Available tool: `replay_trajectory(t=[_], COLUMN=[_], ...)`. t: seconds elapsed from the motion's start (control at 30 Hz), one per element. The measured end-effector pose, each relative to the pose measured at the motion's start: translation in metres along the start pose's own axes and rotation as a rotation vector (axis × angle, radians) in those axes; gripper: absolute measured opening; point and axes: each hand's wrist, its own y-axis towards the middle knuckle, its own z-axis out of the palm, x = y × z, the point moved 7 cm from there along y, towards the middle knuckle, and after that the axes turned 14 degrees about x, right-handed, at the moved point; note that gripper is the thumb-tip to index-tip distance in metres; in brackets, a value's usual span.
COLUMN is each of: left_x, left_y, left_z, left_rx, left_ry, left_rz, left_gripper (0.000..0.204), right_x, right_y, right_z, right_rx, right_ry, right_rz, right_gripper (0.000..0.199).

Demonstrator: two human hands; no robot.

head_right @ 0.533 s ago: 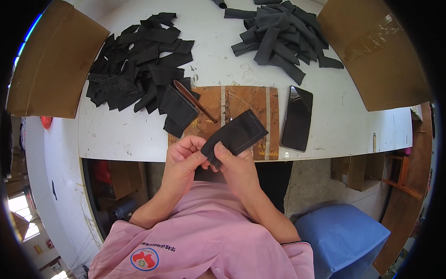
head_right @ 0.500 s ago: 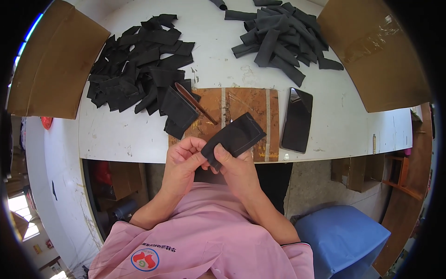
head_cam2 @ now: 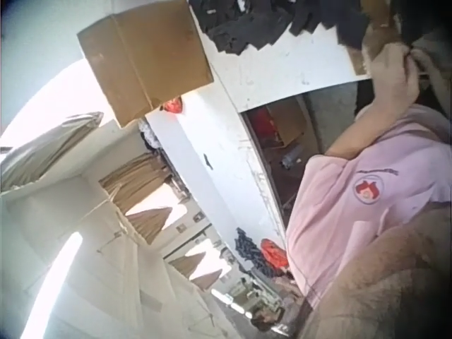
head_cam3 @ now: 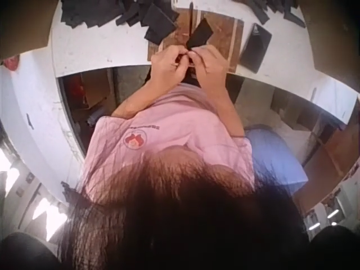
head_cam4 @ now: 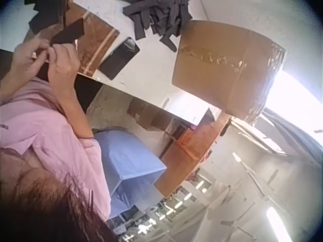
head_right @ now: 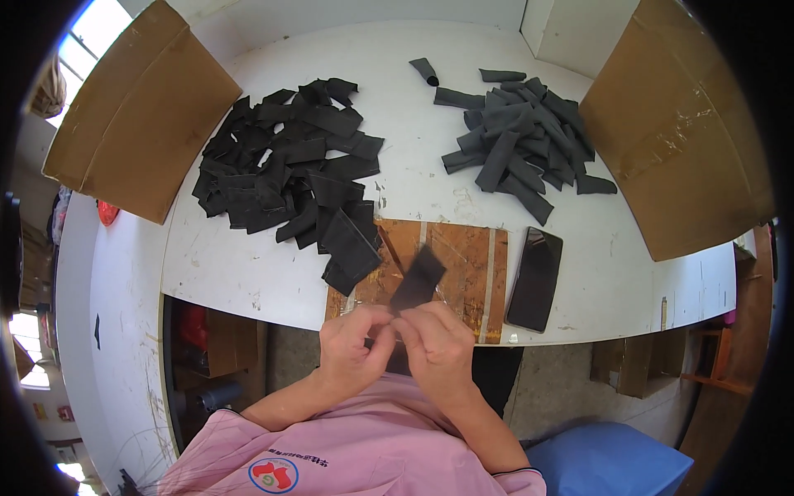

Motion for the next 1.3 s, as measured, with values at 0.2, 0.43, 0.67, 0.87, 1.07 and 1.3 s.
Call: replay_trajectory(t=[0.2, 0.43, 0.67, 0.87, 1.07, 1.3], left_x=[0.017, 0.043, 0.037, 0.047, 0.067, 0.081], left_y=[-0.003, 0.000, 0.003, 0.006, 0.004, -0.010], left_z=[-0.003, 0.008, 0.013, 0.002, 0.000, 0.016], left_rx=[-0.177, 0.067, 0.205, -0.142, 0.143, 0.579], left_ry=[-0.158, -1.203, -1.254, -0.717, -1.042, -1.560], left_rz=[-0.149, -0.473, -0.512, -0.332, -0.399, -0.165], left_gripper=[0.011, 0.019, 0.022, 0.023, 0.017, 0.028], right_x=[0.017, -0.028, -0.038, -0.031, -0.043, -0.022], right_y=[0.009, 0.004, -0.011, 0.005, 0.008, 0.000], right_z=[0.008, 0.009, 0.048, 0.044, 0.052, 0.031], right_rx=[-0.103, -0.017, 0.105, 0.220, 0.161, 0.081], right_ry=[-0.350, 0.405, 1.562, 1.163, 1.151, 0.998], right_rz=[-0.158, 0.251, 0.469, 0.345, 0.320, 0.041], right_gripper=[0.013, 0.011, 0.008, 0.015, 0.015, 0.017])
